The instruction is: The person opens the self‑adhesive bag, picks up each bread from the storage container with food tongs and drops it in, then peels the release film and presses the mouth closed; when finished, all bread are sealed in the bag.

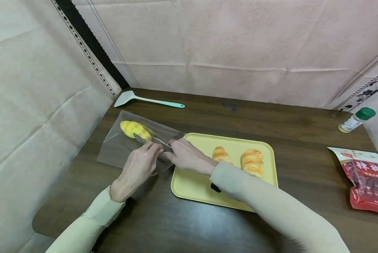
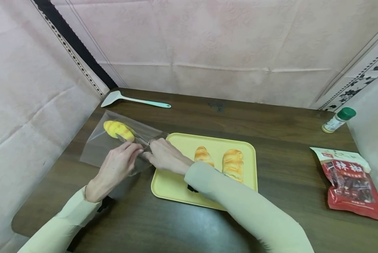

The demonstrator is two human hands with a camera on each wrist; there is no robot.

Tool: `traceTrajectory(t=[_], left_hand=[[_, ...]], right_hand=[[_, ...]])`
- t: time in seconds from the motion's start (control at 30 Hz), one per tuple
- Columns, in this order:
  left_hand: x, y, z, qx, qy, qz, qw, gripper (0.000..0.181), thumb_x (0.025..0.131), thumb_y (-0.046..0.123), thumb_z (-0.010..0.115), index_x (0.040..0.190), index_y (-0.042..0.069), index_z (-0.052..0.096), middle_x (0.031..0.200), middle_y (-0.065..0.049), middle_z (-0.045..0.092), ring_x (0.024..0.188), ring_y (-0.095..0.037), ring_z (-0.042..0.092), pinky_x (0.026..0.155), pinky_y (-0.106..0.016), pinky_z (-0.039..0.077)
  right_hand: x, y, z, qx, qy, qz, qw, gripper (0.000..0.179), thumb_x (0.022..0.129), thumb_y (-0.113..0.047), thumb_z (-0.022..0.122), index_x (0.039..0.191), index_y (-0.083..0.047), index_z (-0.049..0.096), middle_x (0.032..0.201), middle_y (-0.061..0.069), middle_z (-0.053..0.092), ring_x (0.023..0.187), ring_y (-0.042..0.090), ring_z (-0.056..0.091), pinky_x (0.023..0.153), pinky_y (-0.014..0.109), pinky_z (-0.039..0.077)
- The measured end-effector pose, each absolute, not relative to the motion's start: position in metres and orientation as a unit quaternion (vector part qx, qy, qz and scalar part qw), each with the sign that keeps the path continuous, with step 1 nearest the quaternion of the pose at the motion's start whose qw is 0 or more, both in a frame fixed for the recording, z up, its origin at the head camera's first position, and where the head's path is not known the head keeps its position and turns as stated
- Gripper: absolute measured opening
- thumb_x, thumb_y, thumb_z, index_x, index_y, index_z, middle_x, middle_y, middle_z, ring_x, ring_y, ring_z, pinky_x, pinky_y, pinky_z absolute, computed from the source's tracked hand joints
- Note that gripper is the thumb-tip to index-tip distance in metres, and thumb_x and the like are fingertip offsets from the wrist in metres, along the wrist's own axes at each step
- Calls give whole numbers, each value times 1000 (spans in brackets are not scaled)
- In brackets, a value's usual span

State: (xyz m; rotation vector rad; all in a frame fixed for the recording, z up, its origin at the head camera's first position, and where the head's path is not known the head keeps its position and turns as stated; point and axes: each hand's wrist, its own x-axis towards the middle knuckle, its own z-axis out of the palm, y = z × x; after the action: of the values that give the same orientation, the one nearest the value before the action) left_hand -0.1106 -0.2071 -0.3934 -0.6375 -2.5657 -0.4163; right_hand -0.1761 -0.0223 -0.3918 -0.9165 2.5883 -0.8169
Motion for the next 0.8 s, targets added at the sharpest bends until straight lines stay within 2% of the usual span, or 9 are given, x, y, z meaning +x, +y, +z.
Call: traceTrajectory(t=[0.2,0.27,0.5,0.67,0.8], left_hand=[[-109,-206,-392,-231,-935,-154,220,5,102,0,72,101,-4,73,89,-15,72,69,-27,72,59,-41,60],[-109,-206,-392,-229,-935,-158,219,5,101,0,72,101,-5,74,90,-16,72,70,-26,72,60,-40,61],[-109,-209,-392,-214,-939,-177,201,5,102,1,72,102,-3,75,92,-16,75,75,-27,74,65,-40,62],[-111,-210,-391,-196,-941,-186,203,4,99,0,74,100,-3,77,91,-16,78,74,-26,75,66,-41,62],[-114,-211,-389,-172,-942,-185,220,4,96,-1,75,95,-3,79,84,-15,79,66,-23,71,62,-41,61]], right_hand=[[-215,-43,-457,-337,895,-272,112,29,109,-35,60,87,-16,59,73,-1,56,52,10,53,45,27,42],[-220,-47,-464,-334,899,-261,112,30,109,-37,59,87,-17,60,75,-1,59,53,10,55,45,28,44],[-228,-57,-467,-312,912,-232,132,37,110,-46,59,85,-19,64,79,0,63,57,12,60,47,29,47],[-226,-61,-460,-306,911,-225,158,38,110,-46,59,85,-17,63,78,1,62,59,13,60,49,29,47],[-222,-64,-447,-301,911,-229,165,39,111,-41,59,82,-15,63,74,0,58,57,14,58,51,30,45]])
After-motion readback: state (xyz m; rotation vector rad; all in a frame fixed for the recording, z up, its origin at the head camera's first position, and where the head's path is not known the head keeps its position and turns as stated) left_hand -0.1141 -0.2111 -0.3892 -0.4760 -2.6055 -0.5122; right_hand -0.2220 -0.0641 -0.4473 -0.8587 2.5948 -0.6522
